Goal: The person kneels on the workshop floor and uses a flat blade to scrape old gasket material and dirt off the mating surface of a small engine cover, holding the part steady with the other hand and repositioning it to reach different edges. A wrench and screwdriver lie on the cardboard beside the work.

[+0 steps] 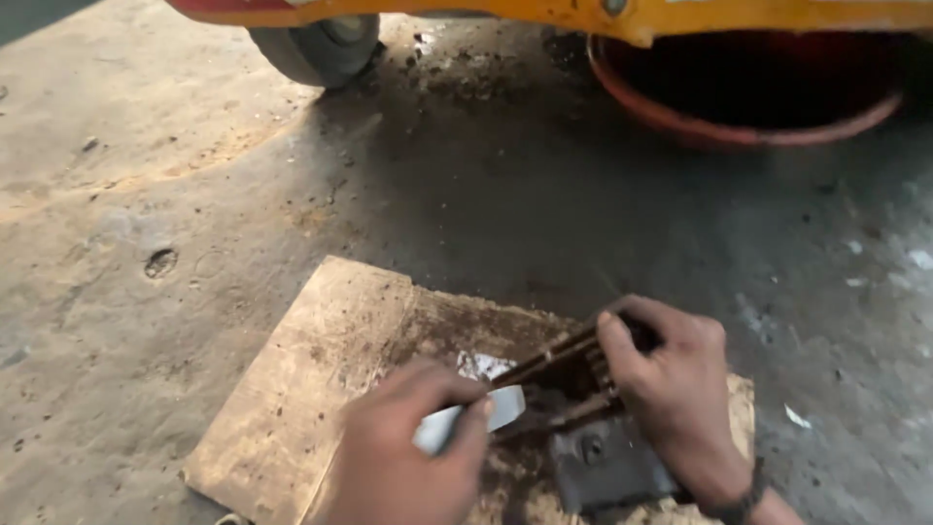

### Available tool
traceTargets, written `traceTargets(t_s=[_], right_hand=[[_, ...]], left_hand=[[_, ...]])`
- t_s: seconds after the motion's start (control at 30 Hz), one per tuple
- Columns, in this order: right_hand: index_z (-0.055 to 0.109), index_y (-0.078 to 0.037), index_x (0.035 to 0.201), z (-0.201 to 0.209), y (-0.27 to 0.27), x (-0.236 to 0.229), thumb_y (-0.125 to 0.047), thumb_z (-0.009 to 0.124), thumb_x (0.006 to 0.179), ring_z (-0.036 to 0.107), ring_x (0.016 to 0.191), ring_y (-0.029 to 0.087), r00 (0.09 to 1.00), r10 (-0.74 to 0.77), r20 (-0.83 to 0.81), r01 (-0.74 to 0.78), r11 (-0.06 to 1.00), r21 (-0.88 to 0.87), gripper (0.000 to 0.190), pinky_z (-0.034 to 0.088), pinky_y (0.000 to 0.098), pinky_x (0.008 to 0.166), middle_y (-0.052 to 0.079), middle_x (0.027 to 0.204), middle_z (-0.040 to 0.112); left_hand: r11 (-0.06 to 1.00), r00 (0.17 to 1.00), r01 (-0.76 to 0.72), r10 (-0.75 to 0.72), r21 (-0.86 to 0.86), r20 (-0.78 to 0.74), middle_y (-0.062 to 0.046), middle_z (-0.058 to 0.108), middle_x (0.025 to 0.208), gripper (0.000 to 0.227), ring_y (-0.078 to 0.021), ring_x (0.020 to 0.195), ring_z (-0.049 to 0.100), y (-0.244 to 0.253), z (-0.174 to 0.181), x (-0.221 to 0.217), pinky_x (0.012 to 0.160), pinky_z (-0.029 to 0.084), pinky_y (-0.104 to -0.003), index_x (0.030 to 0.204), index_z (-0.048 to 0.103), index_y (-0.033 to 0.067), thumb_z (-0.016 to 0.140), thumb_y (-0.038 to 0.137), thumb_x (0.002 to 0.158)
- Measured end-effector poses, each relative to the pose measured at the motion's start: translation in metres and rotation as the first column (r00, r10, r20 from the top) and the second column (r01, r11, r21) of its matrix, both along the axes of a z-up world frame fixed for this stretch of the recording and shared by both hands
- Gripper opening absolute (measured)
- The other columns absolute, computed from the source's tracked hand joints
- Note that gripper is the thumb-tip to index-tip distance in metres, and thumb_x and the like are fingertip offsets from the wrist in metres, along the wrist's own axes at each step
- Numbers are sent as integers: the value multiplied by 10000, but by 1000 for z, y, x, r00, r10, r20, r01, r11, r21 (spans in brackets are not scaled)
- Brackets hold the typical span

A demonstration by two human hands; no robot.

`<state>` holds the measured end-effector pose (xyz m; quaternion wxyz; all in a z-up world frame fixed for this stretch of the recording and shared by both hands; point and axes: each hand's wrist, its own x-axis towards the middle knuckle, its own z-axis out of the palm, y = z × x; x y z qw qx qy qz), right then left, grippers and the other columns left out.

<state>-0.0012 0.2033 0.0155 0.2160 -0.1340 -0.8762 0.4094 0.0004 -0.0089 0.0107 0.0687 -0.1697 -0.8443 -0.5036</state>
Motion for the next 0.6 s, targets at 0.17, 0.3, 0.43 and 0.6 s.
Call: traceTargets(t_s=[0.17, 0.3, 0.43, 0.6], right_hand=[[735, 23, 883, 3, -1, 0, -238, 632, 869, 680, 493, 207, 998, -14, 67, 15, 1000, -16, 281, 502, 351, 511, 166, 598, 682], [741, 24, 902, -3, 3, 3, -237, 632, 881, 661, 533, 179, 998, -49, -31, 48, 998, -34, 284, 495, 337, 529, 153, 630, 687], [735, 44, 890, -4, 4, 12, -224, 628, 912, 644, 528, 178, 994, -110, -18, 110, 994, -1, 289, 478, 346, 531, 163, 618, 663], [748, 18, 916, -7, -2, 9, -238, 625, 930, 678, 558, 185, 992, -106, -64, 105, 994, -15, 284, 499, 346, 547, 135, 652, 701]], left_hand=[[998, 999, -39, 40, -53, 21, -99, 735, 829, 96, -267, 762, 740, 13, -11, 2, 714, 560, -393, 811, 711, 38, 778, 103, 788], [987, 869, -163, 151, -17, 471, -85, 755, 940, 184, -230, 729, 731, 9, 34, -1, 626, 571, -361, 985, 708, 96, 755, 32, 819], [957, 750, -288, 211, 23, 627, -104, 700, 951, 331, -102, 686, 699, -11, 36, -6, 542, 621, -241, 1100, 654, 61, 756, -12, 794], [819, 739, -495, 221, 291, 637, -134, 692, 843, 252, -204, 564, 608, -34, 37, -3, 452, 497, -332, 989, 677, -31, 778, -21, 758]])
